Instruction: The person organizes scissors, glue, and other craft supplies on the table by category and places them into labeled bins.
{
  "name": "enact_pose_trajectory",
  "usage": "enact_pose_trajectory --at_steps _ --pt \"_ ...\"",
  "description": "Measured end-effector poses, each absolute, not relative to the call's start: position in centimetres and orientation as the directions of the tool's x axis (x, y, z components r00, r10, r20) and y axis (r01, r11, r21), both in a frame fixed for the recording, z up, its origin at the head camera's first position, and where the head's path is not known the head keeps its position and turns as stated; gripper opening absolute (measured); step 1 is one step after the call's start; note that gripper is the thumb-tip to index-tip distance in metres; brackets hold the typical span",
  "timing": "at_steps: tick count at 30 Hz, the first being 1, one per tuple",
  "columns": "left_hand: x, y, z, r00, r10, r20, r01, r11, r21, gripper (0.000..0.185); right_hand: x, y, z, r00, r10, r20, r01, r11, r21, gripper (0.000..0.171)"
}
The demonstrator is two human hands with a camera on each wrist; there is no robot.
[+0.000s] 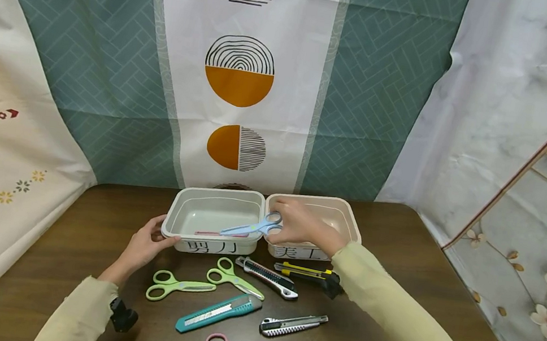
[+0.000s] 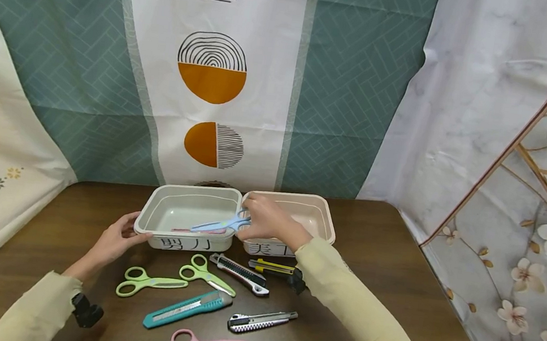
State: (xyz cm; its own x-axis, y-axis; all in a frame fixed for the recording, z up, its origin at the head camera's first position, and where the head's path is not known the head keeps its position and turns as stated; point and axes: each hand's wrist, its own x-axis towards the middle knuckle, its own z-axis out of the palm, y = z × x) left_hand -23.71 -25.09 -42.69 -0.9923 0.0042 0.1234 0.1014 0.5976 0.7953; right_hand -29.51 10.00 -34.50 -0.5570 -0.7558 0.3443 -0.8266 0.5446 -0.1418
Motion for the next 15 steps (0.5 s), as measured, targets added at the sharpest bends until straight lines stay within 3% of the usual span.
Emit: enact_pose_trajectory --at_steps 15 --pt "-23.7 -25.1 -42.7 -0.993 0.001 0.117 0.095 0.599 0.795 0.073 -30.6 7.8 -34.4 -0.594 -0.723 0.353 -0.801 0.572 -0.178 0.048"
